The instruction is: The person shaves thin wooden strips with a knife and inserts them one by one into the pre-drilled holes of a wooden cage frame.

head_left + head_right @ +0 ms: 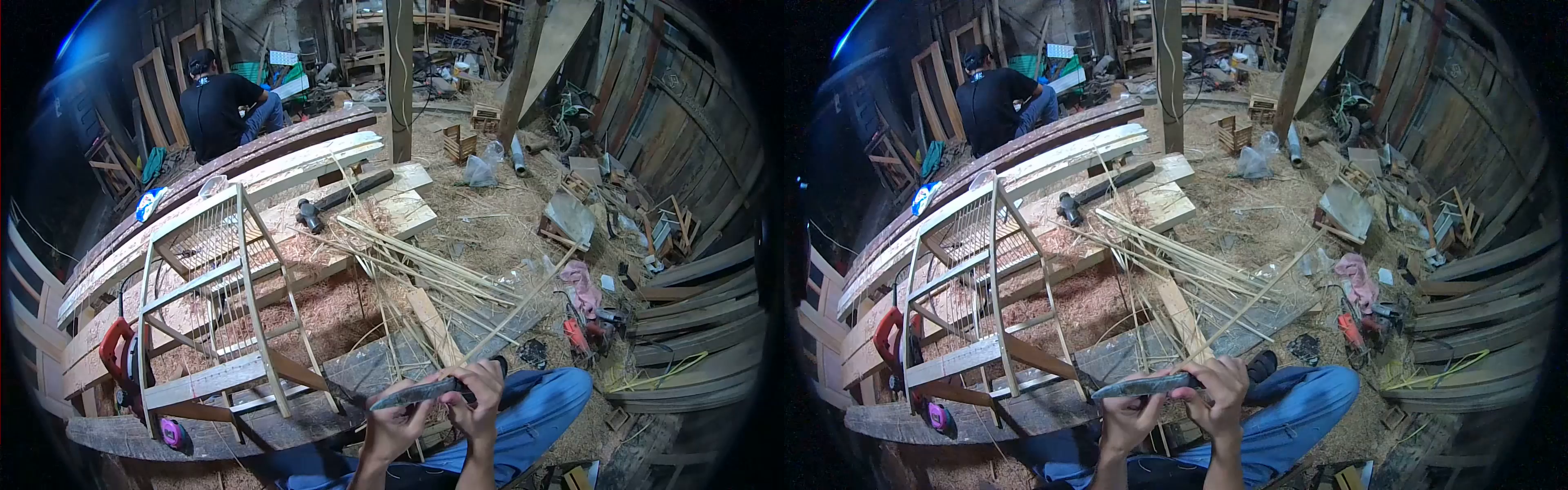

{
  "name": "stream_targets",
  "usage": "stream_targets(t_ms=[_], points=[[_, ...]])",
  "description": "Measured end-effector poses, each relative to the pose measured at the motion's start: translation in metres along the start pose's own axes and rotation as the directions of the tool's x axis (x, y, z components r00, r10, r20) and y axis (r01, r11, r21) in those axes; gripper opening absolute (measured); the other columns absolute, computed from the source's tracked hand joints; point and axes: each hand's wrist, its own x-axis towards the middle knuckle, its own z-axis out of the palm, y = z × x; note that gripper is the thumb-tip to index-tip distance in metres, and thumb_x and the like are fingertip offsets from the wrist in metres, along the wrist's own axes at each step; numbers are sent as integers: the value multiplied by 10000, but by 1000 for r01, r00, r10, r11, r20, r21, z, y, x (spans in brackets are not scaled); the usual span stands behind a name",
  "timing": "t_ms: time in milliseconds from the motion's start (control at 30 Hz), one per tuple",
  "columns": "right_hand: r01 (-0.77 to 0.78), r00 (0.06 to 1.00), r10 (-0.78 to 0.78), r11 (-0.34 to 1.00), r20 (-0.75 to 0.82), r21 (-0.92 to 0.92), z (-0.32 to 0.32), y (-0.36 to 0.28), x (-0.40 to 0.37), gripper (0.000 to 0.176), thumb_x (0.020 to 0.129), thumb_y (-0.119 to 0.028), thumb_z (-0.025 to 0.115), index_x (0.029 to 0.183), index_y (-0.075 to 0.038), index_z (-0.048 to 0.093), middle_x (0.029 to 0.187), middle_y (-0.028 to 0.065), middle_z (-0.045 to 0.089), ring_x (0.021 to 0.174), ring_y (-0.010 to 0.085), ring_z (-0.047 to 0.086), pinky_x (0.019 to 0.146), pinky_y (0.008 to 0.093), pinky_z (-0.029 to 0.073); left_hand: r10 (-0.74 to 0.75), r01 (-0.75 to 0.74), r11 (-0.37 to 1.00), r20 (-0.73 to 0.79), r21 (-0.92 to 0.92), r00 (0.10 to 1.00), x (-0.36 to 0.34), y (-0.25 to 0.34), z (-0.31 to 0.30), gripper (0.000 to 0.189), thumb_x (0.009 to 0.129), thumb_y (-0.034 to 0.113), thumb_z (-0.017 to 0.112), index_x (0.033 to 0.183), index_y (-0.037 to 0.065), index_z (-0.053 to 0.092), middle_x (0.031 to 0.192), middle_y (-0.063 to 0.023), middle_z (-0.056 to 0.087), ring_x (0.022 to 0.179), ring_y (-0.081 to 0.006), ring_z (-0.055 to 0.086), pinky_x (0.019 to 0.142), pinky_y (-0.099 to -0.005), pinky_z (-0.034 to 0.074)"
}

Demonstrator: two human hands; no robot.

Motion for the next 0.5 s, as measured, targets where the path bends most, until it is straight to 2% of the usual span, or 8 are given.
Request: stream_targets(t_ms=[200, 433, 500], points=[[-2, 999, -1, 998, -37, -67, -11, 2, 1, 480, 825, -579, 716, 888, -104, 746, 708, 6, 615, 665, 232, 519, 696, 379, 365, -10, 9, 998, 20, 54, 1000, -4, 3, 2, 105, 834, -51, 737, 939, -48, 729, 714, -110, 604, 583, -135, 591, 528, -286, 453], [-31, 998, 18, 979, -68, -202, -17, 22, -9, 495, 777, -617, 721, 885, -135, 749, 683, 5, 564, 682, 227, 519, 698, 385, 357, 63, -68, 980, 32, 189, 997, 3, 9, 1, 78, 850, -14, 742, 918, -49, 727, 681, -132, 608, 565, -171, 613, 523, -289, 456], [4, 997, -28, 946, -71, -325, -23, 27, -10, 469, 814, -578, 735, 900, -117, 752, 712, 6, 605, 701, 225, 554, 688, 376, 395, 145, -132, 974, -57, 182, 988, 1, 0, 7, 72, 877, 15, 738, 934, -28, 748, 681, -110, 649, 554, -130, 612, 508, -285, 452]])
